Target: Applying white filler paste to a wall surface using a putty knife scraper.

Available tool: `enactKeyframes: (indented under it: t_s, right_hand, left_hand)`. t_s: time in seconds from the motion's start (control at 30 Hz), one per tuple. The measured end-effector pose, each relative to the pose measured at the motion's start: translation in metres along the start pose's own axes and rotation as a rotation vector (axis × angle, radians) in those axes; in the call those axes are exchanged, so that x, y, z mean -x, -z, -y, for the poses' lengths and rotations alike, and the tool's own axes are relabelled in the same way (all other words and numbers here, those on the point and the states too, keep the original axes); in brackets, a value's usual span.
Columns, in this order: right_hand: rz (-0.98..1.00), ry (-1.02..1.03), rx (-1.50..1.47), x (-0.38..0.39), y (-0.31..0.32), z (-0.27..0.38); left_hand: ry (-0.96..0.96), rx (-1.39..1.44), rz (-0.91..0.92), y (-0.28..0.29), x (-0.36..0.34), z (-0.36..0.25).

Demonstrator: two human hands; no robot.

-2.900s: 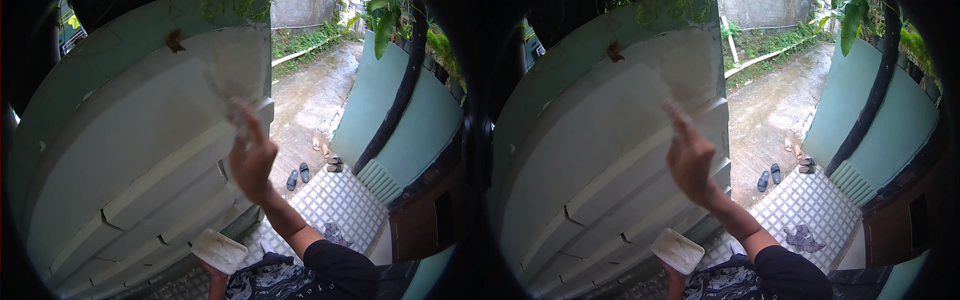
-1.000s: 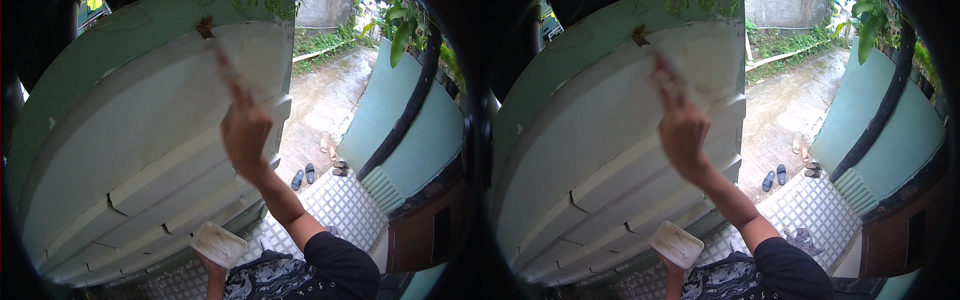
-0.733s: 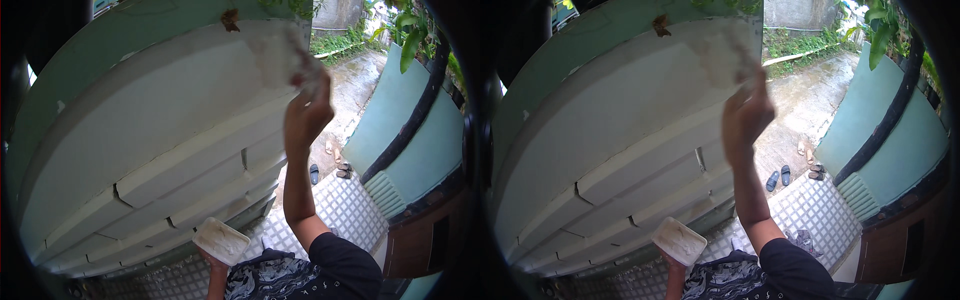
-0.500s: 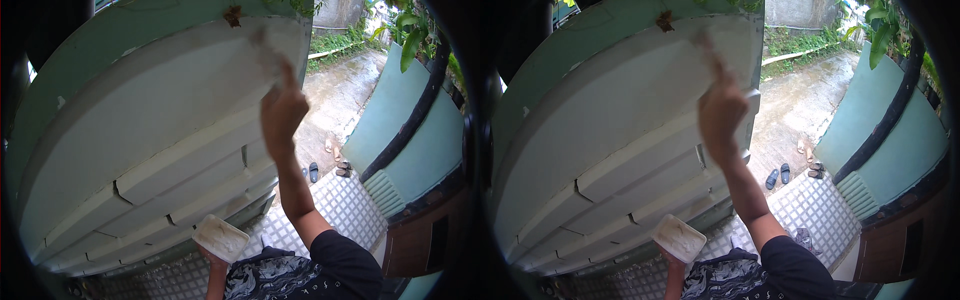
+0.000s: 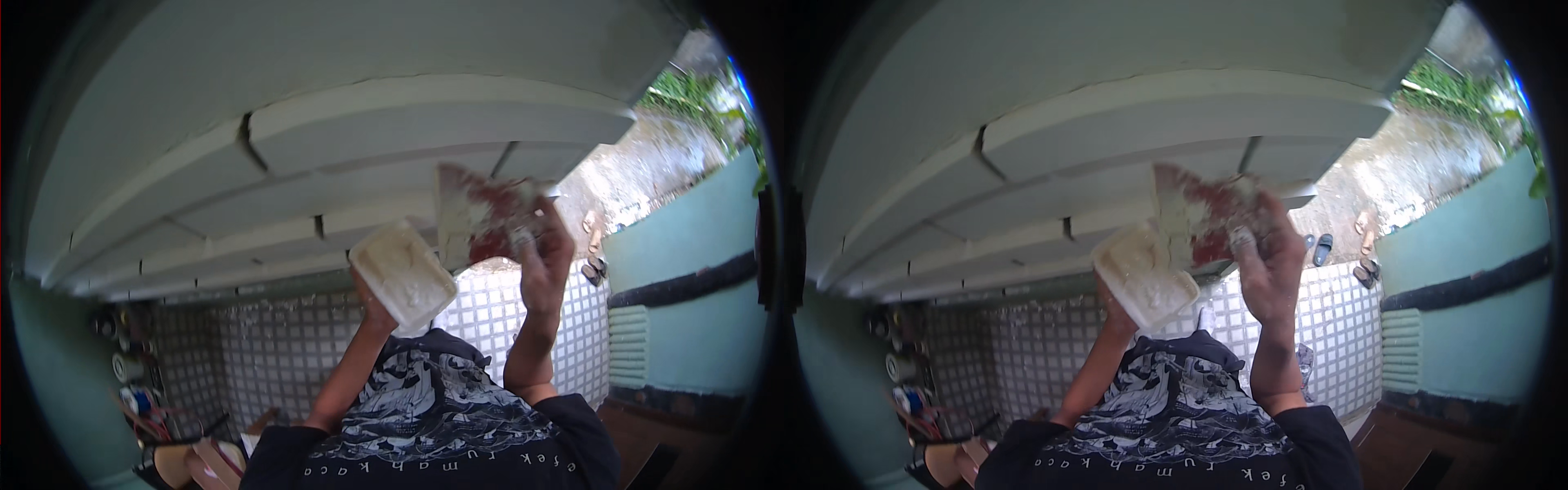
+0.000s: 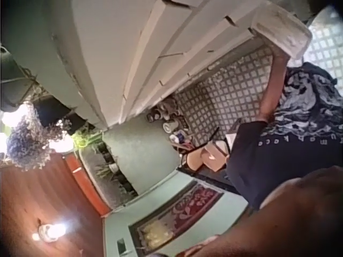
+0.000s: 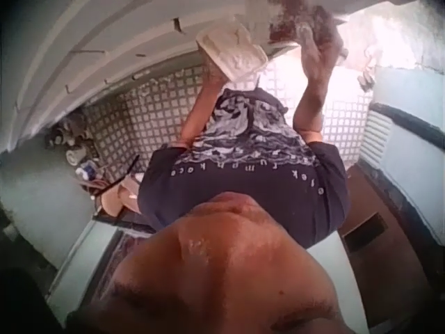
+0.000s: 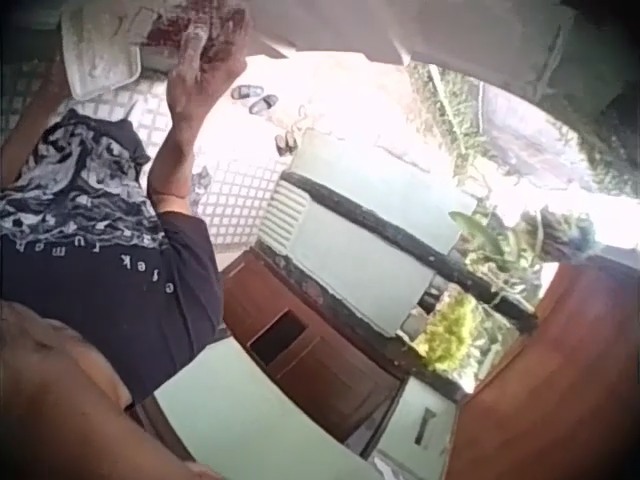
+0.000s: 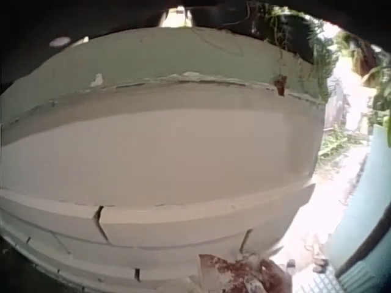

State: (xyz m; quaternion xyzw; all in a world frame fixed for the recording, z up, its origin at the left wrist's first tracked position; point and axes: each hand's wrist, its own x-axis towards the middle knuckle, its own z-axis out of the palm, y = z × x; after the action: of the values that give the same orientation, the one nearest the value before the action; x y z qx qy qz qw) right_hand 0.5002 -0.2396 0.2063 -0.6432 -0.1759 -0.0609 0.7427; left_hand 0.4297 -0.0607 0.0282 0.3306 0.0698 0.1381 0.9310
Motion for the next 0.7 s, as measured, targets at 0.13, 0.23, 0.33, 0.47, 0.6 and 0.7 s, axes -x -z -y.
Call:
enactKeyframes:
  t_s: [0.13,0.23,0.33,0.47,0.6,0.7]
  right_hand:
    - [0.313,-0.106,0.408,0.018,-0.027,-0.035]
    - [0.393,-0.063,0.512,0.032,-0.058,-0.044]
    - [0.434,-0.094,0.732,0.039,-0.075,-0.048]
    - [0.46,0.007,0.709,0.045,-0.08,-0.062]
    - [0.533,0.052,0.615,0.042,-0.079,-0.073]
    - [0.505,-0.099,0.473,0.04,-0.078,-0.085]
  left_hand:
    - [0.129,0.345,0.128,-0.011,-0.006,-0.015]
    - [0.145,0.354,0.088,-0.006,-0.003,-0.019]
    - [0.112,0.345,0.046,-0.003,0.002,-0.019]
    - [0.098,0.337,0.049,0.008,0.006,-0.02]
    - [0.024,0.152,0.059,0.006,0.006,-0.026]
    - [0.116,0.258,0.055,0.013,0.005,-0.027]
